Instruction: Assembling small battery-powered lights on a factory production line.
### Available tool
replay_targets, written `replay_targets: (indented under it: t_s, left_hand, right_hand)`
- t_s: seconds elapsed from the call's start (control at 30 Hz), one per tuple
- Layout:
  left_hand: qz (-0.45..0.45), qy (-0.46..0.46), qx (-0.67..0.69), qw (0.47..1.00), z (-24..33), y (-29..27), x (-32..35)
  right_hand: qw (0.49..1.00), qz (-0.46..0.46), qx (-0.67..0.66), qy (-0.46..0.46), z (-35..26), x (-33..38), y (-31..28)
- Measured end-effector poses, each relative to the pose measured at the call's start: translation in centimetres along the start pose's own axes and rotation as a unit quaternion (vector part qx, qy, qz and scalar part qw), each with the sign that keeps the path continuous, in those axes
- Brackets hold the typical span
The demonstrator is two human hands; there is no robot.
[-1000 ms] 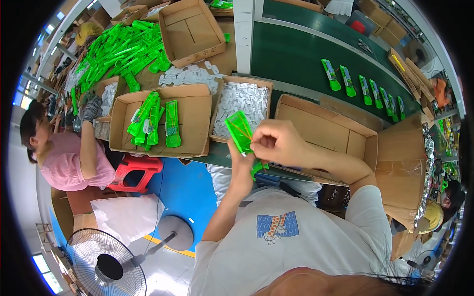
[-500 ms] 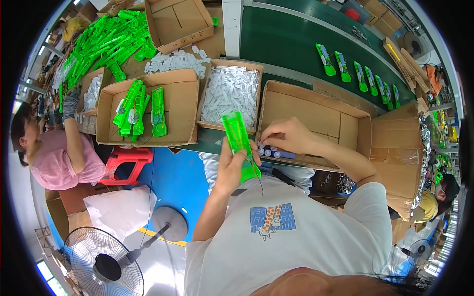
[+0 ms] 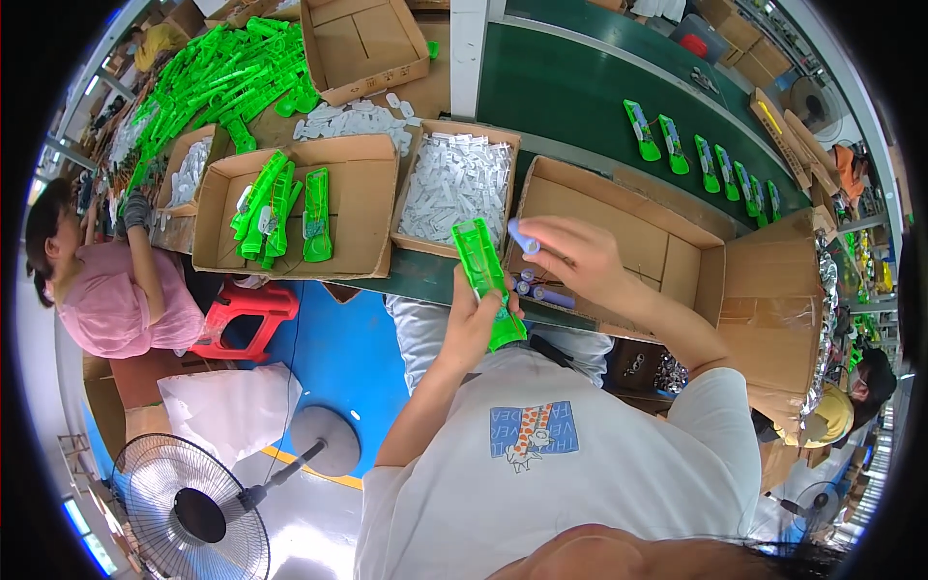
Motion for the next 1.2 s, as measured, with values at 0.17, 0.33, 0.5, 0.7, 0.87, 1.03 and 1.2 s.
replay_targets:
  t_s: [0.17, 0.33, 0.5, 0.7, 0.87, 1.03, 1.2]
  left_hand:
    - [-0.033, -0.055, -0.008, 0.998, 0.2, 0.4, -0.1]
    - [-0.018, -0.061, 0.024, 0.998, 1.4, -0.6, 0.9]
    - [0.086, -0.024, 0.178, 0.98, 3.4, -5.8, 1.8]
    - [0.089, -0.017, 0.2, 0.976, 2.8, -6.3, 1.8]
    - [0.061, -0.018, 0.162, 0.985, 2.1, -5.3, 2.1]
    - [0.047, -0.043, 0.124, 0.99, 1.3, -4.4, 1.6]
    - [0.045, -0.054, 0.139, 0.988, 1.3, -3.7, 1.1]
  right_hand:
    - [0.968, -0.1, 0.062, -0.222, -4.3, -0.5, 2.1]
    - [0.957, -0.107, 0.134, -0.235, -5.2, -0.3, 4.6]
    - [0.968, -0.178, -0.164, 0.066, 3.9, -6.9, 10.0]
    - [0.949, -0.292, 0.108, -0.043, 8.3, -9.7, 15.1]
    - [0.976, -0.209, -0.065, 0.015, 7.1, -9.8, 11.3]
    - [0.868, -0.174, -0.413, 0.212, 7.7, -8.7, 10.9]
    - [0.835, -0.15, -0.434, 0.303, 6.1, -7.8, 10.3]
Point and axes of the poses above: each hand's wrist, its own x-axis away from the middle knuckle, its own y-axis out of the palm, z = x × y, the point moved 7 cm from there along -x, towards the middle knuckle, and after that the axes turned 3 degrees about -y, right-handed, at the moved point
